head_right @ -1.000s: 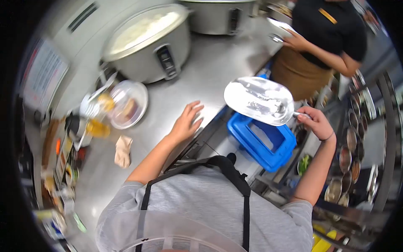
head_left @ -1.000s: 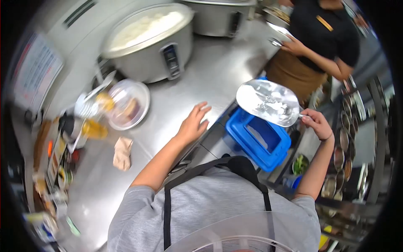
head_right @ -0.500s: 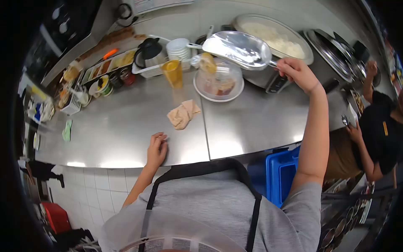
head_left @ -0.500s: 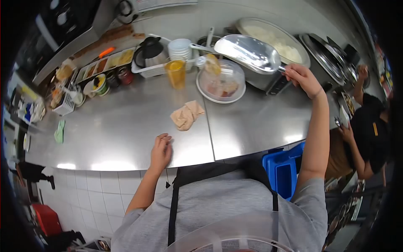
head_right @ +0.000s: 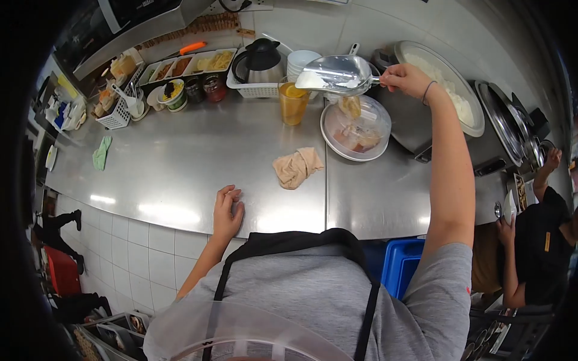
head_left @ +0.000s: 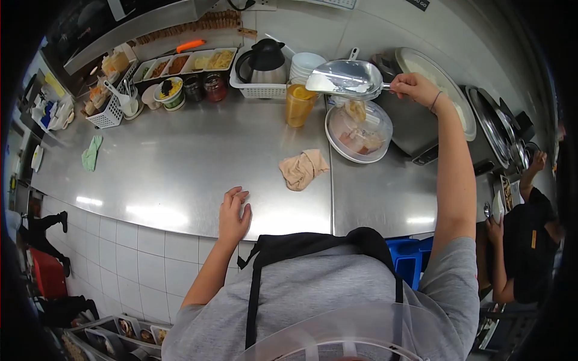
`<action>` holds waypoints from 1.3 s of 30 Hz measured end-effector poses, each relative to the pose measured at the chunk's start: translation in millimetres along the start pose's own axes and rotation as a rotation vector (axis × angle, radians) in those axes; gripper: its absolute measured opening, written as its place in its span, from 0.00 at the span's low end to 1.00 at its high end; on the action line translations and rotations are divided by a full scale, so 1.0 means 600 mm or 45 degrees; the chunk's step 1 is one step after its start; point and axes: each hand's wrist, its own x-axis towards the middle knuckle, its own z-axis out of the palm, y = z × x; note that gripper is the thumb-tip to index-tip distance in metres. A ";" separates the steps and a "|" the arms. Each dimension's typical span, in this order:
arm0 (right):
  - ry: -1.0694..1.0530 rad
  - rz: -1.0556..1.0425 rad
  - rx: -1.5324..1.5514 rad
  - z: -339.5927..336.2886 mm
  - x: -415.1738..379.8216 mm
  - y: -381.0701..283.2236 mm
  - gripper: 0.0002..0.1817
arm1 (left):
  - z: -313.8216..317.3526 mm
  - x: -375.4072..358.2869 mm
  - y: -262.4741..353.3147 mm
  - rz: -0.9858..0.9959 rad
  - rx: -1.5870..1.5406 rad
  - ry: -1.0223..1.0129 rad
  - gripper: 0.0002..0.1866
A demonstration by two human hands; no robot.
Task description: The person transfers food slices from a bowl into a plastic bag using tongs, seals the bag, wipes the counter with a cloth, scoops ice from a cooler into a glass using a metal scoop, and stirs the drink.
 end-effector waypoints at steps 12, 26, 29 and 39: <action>-0.043 -0.100 -0.180 -0.022 0.032 -0.051 0.12 | -0.001 0.005 -0.004 0.028 0.037 -0.034 0.14; 0.007 -0.171 -0.335 -0.027 0.047 -0.039 0.15 | 0.002 0.003 -0.010 -0.012 0.021 -0.062 0.14; 0.001 -0.194 -0.356 -0.028 0.055 -0.037 0.15 | 0.002 0.003 -0.009 -0.028 0.017 -0.069 0.14; 0.035 -0.252 -0.526 -0.030 0.054 -0.067 0.16 | 0.003 0.002 -0.011 -0.023 0.007 -0.070 0.14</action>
